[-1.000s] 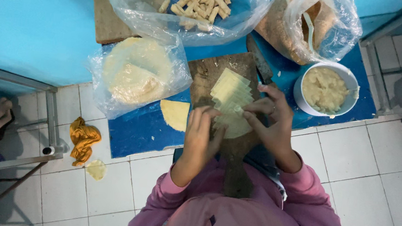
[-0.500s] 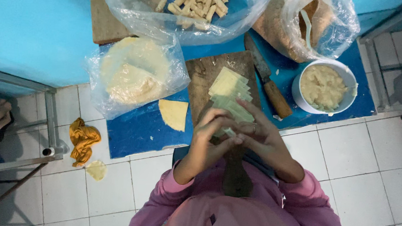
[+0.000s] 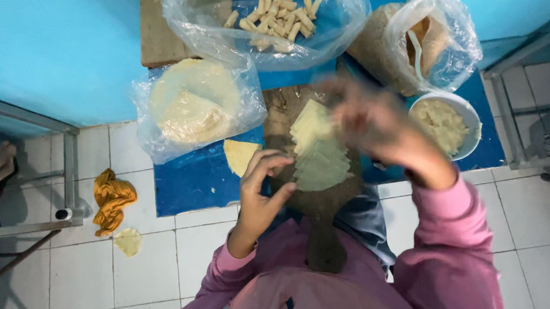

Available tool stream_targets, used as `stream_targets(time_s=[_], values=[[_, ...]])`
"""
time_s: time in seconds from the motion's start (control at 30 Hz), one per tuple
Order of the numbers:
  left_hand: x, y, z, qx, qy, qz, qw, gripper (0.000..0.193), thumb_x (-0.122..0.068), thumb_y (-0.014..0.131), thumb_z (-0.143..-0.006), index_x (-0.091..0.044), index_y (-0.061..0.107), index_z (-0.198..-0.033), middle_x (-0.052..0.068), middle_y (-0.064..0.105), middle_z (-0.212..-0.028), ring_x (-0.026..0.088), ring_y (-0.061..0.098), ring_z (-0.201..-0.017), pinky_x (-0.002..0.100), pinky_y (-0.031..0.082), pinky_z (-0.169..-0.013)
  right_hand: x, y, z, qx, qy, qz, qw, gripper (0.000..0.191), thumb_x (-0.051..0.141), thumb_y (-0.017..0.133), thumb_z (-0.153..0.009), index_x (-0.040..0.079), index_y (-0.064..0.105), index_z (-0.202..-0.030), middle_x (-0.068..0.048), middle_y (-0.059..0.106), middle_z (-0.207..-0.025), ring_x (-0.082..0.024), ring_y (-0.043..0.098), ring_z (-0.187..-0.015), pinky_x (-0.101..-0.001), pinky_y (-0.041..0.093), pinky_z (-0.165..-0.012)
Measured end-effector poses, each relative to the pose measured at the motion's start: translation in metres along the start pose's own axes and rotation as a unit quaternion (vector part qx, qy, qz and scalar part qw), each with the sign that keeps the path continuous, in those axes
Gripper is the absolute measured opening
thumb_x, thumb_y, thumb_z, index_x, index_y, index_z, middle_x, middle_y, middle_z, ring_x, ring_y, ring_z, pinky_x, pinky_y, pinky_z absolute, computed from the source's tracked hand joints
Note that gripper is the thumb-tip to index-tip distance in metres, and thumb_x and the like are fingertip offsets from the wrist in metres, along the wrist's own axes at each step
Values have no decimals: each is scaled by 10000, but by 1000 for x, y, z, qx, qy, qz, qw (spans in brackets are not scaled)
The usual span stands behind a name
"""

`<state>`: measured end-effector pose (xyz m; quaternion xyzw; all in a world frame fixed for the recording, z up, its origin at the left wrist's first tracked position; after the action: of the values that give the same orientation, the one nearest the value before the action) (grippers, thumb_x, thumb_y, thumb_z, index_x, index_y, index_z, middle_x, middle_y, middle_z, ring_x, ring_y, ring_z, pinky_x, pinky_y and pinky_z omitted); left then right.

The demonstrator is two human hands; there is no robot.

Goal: The person sits on the floor and folds thin dough pieces by hand, pressing filling into each piece and stacking the folded pieces on a wooden board. They occasionally scoop filling from a bag with a spoon onto a dough piece and continue folding and stacking.

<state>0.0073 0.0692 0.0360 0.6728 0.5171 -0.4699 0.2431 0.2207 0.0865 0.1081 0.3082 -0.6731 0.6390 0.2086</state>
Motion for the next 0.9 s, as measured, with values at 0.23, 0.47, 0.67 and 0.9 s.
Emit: stream_targets(time_s=[0.23, 0.47, 0.67, 0.9], values=[[0, -1, 6, 4, -4, -20, 1000, 313, -96, 780, -892, -49, 670, -1181, 127, 643, -1217, 261, 650, -1045, 324, 507, -863, 25, -68, 30, -298, -81, 72, 948, 735, 18, 818, -1057, 103, 324, -1596, -160, 710, -1364, -213, 788, -1095, -314, 659, -923], [1, 6, 11, 15, -1, -43, 999, 328, -1, 754, -863, -41, 661, -1175, 148, 624, -1221, 313, 655, -1105, 351, 520, -931, -25, -82, 109, -290, 102, 256, 917, 1193, 249, 1011, -719, 81, 256, -1628, -265, 633, -1400, -437, 663, -1221, -478, 534, -1032], [1, 18, 8, 23, 15, -49, 998, 334, 14, 757, -852, -32, 660, -1168, 149, 631, -1210, 323, 651, -1117, 361, 517, -946, -73, -61, 117, -252, 151, 197, 935, 1411, 267, 1003, -591, 87, 120, -1677, -344, 511, -1492, -509, 522, -1352, -509, 480, -1108], [-1, 14, 9, 24, 16, -61, 998, 331, 0, 760, -859, -33, 656, -1172, 152, 626, -1216, 324, 650, -1112, 362, 521, -941, -91, -72, 128, -242, 174, 207, 932, 1470, 308, 998, -527, 62, 80, -1649, -311, 528, -1490, -496, 565, -1241, -655, 245, -1170]])
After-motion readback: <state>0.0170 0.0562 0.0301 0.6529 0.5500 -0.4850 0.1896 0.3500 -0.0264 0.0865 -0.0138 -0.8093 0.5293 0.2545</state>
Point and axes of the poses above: each hand's wrist, its own z-axis away from the middle knuckle, its own y-axis out of the palm, x = y × z, the point moved 9 cm from there along -z, towards the middle knuckle
